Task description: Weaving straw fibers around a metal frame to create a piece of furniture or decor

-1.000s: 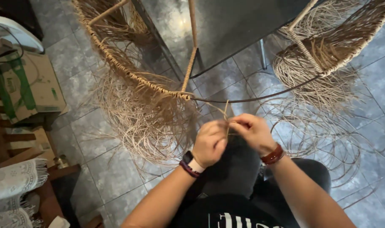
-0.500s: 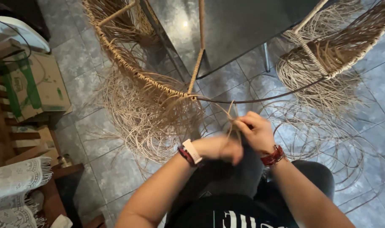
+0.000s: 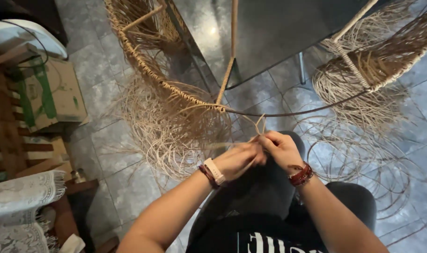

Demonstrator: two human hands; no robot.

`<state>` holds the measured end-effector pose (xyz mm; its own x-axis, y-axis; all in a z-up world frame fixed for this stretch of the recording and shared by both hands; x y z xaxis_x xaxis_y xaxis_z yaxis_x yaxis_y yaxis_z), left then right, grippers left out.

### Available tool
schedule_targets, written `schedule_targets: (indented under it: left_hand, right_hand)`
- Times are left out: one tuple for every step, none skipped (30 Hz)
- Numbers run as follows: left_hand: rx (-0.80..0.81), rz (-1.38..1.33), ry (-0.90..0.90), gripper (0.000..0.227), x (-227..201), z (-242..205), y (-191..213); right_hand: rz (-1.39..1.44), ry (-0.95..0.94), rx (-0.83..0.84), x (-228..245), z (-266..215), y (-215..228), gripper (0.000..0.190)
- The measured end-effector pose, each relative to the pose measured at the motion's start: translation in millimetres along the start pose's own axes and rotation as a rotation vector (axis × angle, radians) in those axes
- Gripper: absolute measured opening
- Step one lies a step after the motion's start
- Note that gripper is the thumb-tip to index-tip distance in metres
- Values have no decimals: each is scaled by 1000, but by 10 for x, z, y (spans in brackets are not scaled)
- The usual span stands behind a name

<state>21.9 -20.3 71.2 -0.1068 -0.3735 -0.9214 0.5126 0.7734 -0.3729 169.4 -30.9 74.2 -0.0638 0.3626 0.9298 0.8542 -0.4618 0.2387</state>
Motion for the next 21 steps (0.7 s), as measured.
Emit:
schedule_targets:
  left_hand:
    - [3,3,-1,43,39,25,-2]
    - [116,19,20,44,98,43,-86]
    - [229,35,42,47,160,53,-167]
    - [229,30,44,47,375,28,0]
    - [15,119,-62,40,514,31,313]
    - [-201,212,-166,36,626,-12,632]
    - [-203,212,-163,36,506,23,570]
    - [-392,78,-64,37,434,36,700]
    - [-580,-56,36,39,374,23,806]
    - [-578,-56,37,39,242,110,686]
    - [-648,149,78,43,91,162,625]
    - [-712,361,117,48,-85,217,576]
    - [-708,366,118,48,75,148,645]
    - [-530,479,-93,50,118,184,585]
    - [-346,584,-302,62,176,173,493]
    - [-344,583,-306,62,115,61,393]
    - [-145,508,-5,50,296,-9,224]
    - [52,425,296,42,466,-191,36]
    - [50,426,295,42,418,-183,87]
    - [-176,451,257,34,299,-198,292]
    - [-402,473,216,30,173,-247,487]
  right_hand:
    - [-2,3,-3,-66,12,25,18]
    - [-53,2,23,-133,21,28,19]
    - [-105,2,48,-204,30,30,22]
    - [-102,-2,49,-140,8,-17,22]
    - [-58,17,36,-59,-17,-48,18]
    - [-12,40,23,38,-30,-77,16]
    - [-9,39,24,-34,-50,-64,16]
    - [6,29,22,-99,-17,-33,16]
    - [21,20,20,-163,18,-2,17]
    - [22,19,18,-92,-20,-2,17]
    - [84,30,42,-14,-58,-11,19]
    - [147,45,63,72,-78,-13,21]
    - [149,49,59,-16,-22,11,21]
    - [75,85,60,-92,9,40,18]
    - [1,121,60,-172,38,65,15]
    - [-2,120,58,-207,42,71,15]
    - [-31,113,63,-247,46,68,15]
    - [-56,107,72,-284,60,41,15]
    - [-57,109,72,-190,21,19,15]
    - [-29,17,59,-153,9,-7,15]
    - [-1,-74,45,-118,-12,-34,16]
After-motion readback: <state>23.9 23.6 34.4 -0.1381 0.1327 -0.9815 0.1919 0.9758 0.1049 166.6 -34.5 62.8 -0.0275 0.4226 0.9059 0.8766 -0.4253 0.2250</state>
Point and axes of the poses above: each hand's wrist, its own z-axis towards the middle knuckle, its own y-axis out of the back of the hand, x = y × z, the point moved 7 cm from there along z, towards the middle knuckle, and after that the axes turned 7 degrees about -y, right-handed, at the moved point
